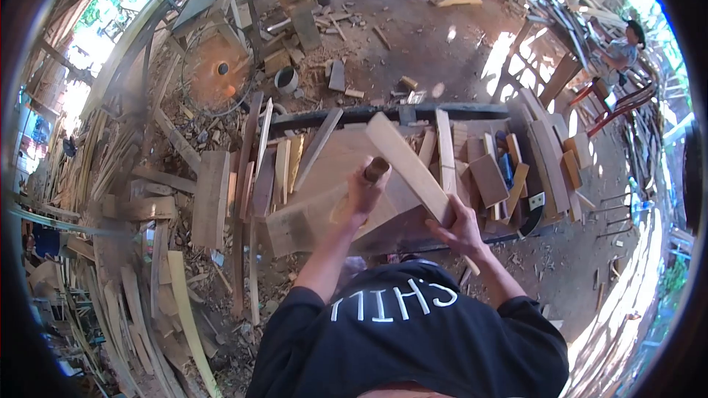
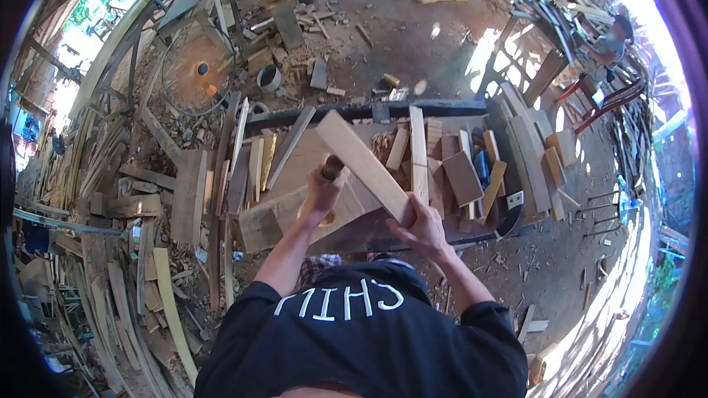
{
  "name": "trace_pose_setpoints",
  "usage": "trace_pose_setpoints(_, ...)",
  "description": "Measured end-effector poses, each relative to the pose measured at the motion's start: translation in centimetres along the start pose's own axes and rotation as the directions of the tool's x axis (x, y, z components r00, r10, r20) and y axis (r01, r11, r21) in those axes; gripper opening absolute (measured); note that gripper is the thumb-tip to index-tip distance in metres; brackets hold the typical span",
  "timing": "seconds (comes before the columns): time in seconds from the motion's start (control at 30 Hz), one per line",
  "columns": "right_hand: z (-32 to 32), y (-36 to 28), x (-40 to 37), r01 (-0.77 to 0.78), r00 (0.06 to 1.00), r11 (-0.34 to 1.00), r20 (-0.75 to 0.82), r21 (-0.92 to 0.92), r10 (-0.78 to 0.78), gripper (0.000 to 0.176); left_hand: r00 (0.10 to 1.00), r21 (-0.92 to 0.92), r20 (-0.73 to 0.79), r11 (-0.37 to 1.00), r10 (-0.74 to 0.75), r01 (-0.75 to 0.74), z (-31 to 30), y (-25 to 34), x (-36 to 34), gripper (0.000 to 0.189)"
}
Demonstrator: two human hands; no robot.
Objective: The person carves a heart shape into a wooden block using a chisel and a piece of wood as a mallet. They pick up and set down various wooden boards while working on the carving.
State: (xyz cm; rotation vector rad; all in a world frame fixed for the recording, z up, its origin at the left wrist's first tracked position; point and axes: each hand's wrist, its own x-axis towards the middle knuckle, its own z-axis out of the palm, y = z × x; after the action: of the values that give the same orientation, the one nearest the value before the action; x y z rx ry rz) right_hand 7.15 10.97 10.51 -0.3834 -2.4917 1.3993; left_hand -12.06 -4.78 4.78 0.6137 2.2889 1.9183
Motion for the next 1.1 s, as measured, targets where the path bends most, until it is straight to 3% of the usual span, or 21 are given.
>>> trace_pose_setpoints(0.03, -0.7, 0.0, 0.1, -0.028, 0.999, 0.998, 0.014, -0.053, 0.028, 0.050, 0.998, 0.043, -0.021, 0.997, 0.061, -0.060, 0.1, 0.7, 0.2, 0.024)
trace_pose_setpoints(0.17, -1.2, -1.7, -0.2, 0.055, 0.965, 0.975, -0.262, 0.213, 0.002, 0.037, 0.994, 0.132, 0.016, 0.985, 0.108, -0.110, 0.9, 0.0, -0.4, 0.028)
trace_pose_setpoints(0.27, 0.3, 4.6, -1.4, 0.026, 1.000, 0.999, -0.007, -0.032, -0.026, 0.043, 0.997, 0.084, 0.056, 0.995, 0.048, -0.053, 1.5, 0.1, -0.6, 0.028)
trace_pose_setpoints(0.3, -0.6, 3.8, -1.3, -0.063, 0.996, 0.993, 0.051, -0.102, 0.069, 0.047, 0.995, 0.078, 0.066, 0.994, 0.070, -0.075, 1.8, -0.2, -0.8, 0.028)
trace_pose_setpoints(0.33, -1.4, 3.5, -1.3, -0.146, 0.985, 0.984, 0.081, -0.097, 0.154, 0.049, 0.993, 0.123, 0.037, 0.986, 0.108, -0.111, 2.1, -0.5, -0.8, 0.027)
trace_pose_setpoints(0.4, -1.4, 4.2, -1.2, -0.199, 0.980, 0.979, -0.008, -0.051, 0.198, 0.050, 0.988, 0.164, -0.006, 0.975, 0.153, -0.150, 2.5, -0.8, -0.8, 0.026)
trace_pose_setpoints(0.53, -0.1, 6.9, -0.3, -0.217, 0.973, 0.973, -0.066, 0.079, 0.222, 0.051, 0.976, 0.253, 0.059, 0.942, 0.211, -0.219, 2.2, -0.5, -1.9, 0.022)
trace_pose_setpoints(0.6, 0.1, 8.1, -0.1, -0.237, 0.971, 0.971, -0.030, 0.036, 0.238, 0.045, 0.972, 0.290, 0.089, 0.928, 0.219, -0.235, 2.5, 0.1, -2.5, 0.019)
trace_pose_setpoints(0.63, 0.3, 8.6, 0.0, -0.262, 0.965, 0.965, 0.001, 0.022, 0.262, 0.046, 0.981, 0.263, 0.125, 0.948, 0.149, -0.178, 2.5, 0.4, -2.9, 0.024)
trace_pose_setpoints(0.73, 0.9, 11.0, 0.2, -0.365, 0.920, 0.923, 0.101, -0.123, 0.378, 0.058, 0.950, 0.347, 0.172, 0.886, 0.261, -0.307, 2.8, -1.0, -4.0, 0.030)
trace_pose_setpoints(0.77, 1.3, 11.9, 0.2, -0.401, 0.899, 0.911, 0.150, -0.097, 0.412, 0.064, 0.952, 0.379, 0.197, 0.878, 0.233, -0.294, 3.1, -1.7, -4.4, 0.032)
trace_pose_setpoints(0.8, 1.5, 12.4, 0.3, -0.386, 0.896, 0.910, 0.174, -0.148, 0.409, 0.066, 0.953, 0.381, 0.193, 0.878, 0.233, -0.291, 3.1, -1.5, -4.8, 0.032)
trace_pose_setpoints(0.9, 1.8, 13.2, 0.0, -0.407, 0.867, 0.911, 0.286, -0.068, 0.408, 0.072, 0.917, 0.391, 0.266, 0.836, 0.299, -0.386, 3.2, -0.9, -5.3, 0.032)
trace_pose_setpoints(0.93, 2.5, 14.2, -0.2, -0.347, 0.894, 0.936, 0.281, -0.060, 0.349, 0.070, 0.915, 0.392, 0.267, 0.833, 0.302, -0.389, 3.2, -0.9, -5.4, 0.032)
trace_pose_setpoints(1.1, 3.3, 14.7, -0.8, -0.331, 0.841, 0.938, 0.419, -0.101, 0.342, 0.067, 0.890, 0.422, 0.293, 0.787, 0.351, -0.449, 3.3, -0.6, -6.3, 0.023)
